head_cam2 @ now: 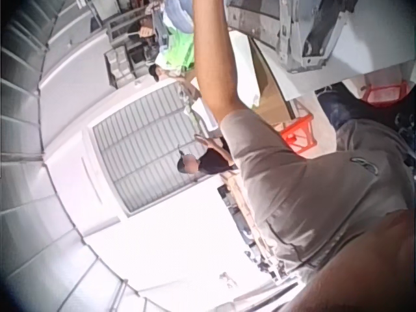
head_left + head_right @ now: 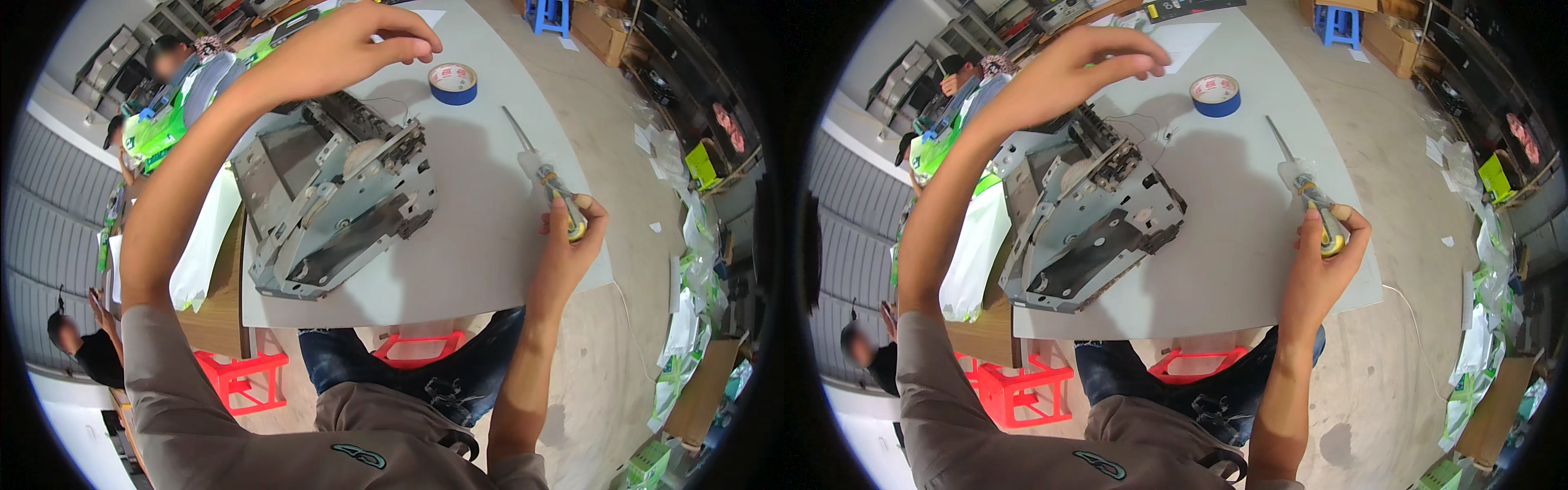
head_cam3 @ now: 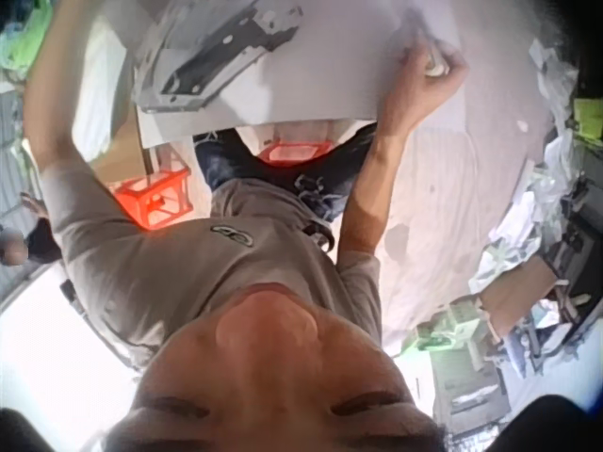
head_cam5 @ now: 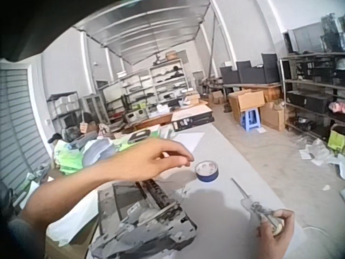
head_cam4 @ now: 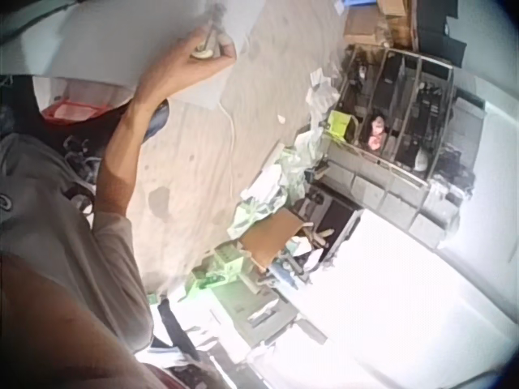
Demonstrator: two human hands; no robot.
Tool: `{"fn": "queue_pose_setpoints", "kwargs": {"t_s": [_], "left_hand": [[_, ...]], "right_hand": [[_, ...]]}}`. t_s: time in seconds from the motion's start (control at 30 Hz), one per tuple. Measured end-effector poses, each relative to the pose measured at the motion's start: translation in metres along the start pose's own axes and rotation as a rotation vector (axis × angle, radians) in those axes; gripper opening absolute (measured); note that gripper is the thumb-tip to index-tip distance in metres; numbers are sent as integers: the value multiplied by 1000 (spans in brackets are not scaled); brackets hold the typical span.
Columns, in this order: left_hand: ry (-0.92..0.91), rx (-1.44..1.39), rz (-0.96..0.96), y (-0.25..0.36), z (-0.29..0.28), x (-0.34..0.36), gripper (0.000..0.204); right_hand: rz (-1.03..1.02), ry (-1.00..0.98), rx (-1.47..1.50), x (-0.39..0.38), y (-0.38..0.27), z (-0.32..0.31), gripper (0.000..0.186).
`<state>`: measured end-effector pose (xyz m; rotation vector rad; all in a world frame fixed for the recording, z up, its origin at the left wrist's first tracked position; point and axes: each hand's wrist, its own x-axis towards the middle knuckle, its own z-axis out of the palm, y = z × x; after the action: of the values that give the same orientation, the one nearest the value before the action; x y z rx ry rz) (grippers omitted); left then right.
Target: The person uses a screwdriver to remove screws from a metal printer assembly on a desk, then removes a small gear from the side of the unit by hand.
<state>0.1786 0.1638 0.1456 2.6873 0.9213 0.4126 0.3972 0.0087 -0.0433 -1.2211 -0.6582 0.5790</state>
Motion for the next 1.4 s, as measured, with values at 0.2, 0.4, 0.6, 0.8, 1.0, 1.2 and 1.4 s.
{"fn": "queue_pose_setpoints", "kwargs": {"t_s": [0.2,0.4,0.6,0.8,1.0,1.2,1.4], "left_hand": [[373,272,-133,92,8,-121,18],[437,467,-271,122,66,-183,20],[678,523,-365,123,101,-175,28],[758,480,-451,128,112,-166,33],[848,475,-440,118,124,-164,36],[870,458,-406,118,123,-165,35],[816,439,-389,121,118,-167,34]], "right_hand": [[-52,-64,-31,-4,4,-4,20],[-80,-76,-89,-6,4,-3,21],[-70,-108,-76,-7,0,-4,20],[-63,-127,-77,-6,1,-4,20],[-63,-130,-46,-7,1,-3,21],[-69,-141,-32,-6,1,-3,21],[-57,-140,-21,-4,3,-4,21]]}}
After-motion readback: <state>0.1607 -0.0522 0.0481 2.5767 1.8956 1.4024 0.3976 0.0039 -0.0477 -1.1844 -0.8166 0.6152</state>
